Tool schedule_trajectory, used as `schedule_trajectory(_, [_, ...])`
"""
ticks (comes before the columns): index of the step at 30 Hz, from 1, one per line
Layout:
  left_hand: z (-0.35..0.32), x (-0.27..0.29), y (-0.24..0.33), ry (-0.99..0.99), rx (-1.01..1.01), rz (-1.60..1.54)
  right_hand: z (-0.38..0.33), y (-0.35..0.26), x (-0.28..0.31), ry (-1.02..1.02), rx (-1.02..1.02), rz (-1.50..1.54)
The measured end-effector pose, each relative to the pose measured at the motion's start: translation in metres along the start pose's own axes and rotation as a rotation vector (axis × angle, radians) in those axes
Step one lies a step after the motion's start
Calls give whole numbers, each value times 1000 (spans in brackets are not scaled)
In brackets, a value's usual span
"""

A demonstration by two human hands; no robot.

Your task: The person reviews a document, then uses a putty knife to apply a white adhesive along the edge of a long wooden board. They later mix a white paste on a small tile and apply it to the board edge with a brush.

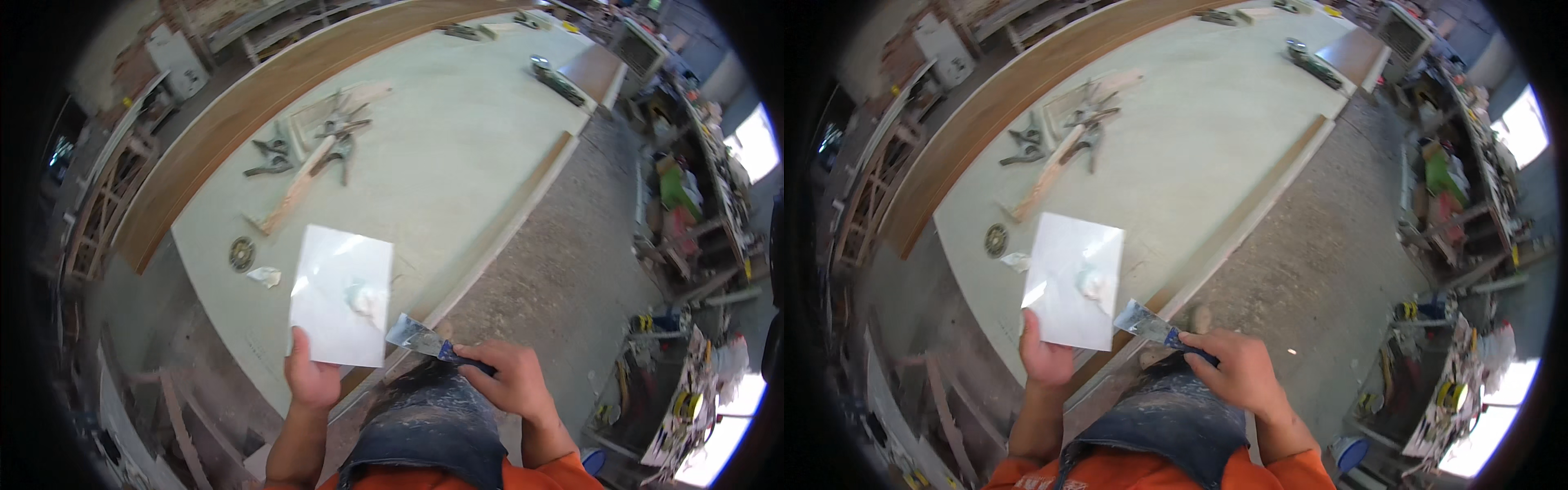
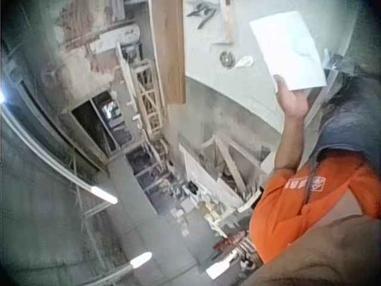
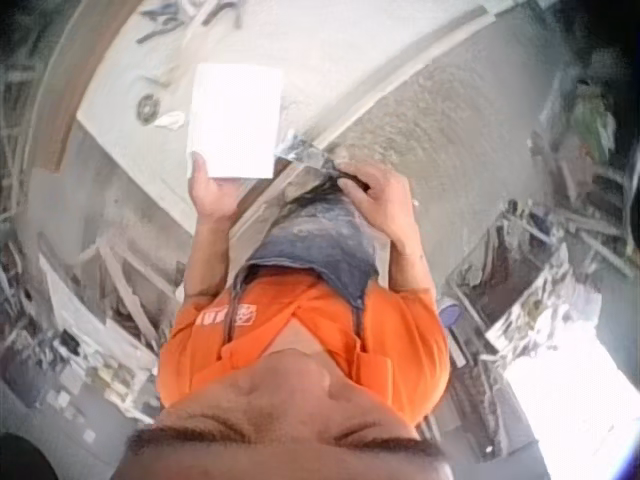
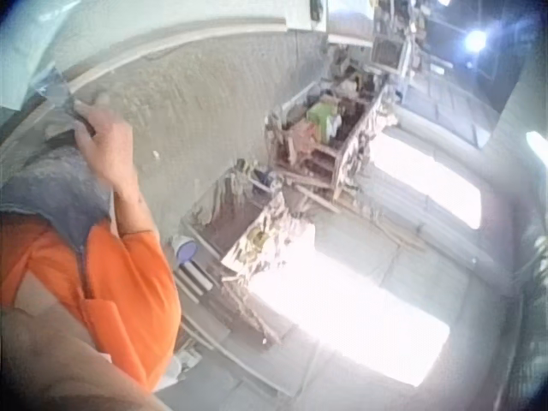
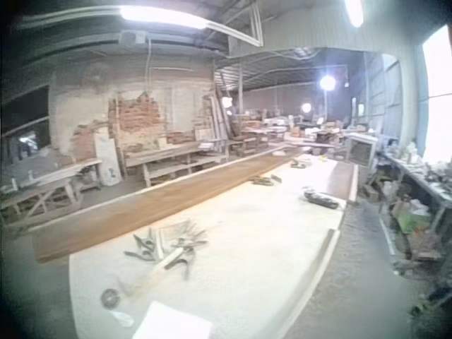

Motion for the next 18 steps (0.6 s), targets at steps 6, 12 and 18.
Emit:
schedule_trajectory(6, [7,19,8,-124,-24,-131,-16,127,11,629,-550,721])
schedule_trajectory(12, [11,11,5,-27,-16,37,7,242,0,1103,-580,1108])
schedule_trajectory(18, [16,3,4,44,28,-34,40,294,-3,1188,-555,1065])
Point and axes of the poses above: each hand's wrist, its own z-axis towards the middle knuckle, its own x-axis out of the back of the hand, y = z × x, the point moved 3 cm from there along z, towards the middle knuckle, and after that the axes turned 12 degrees about x, right-handed, at the moved point
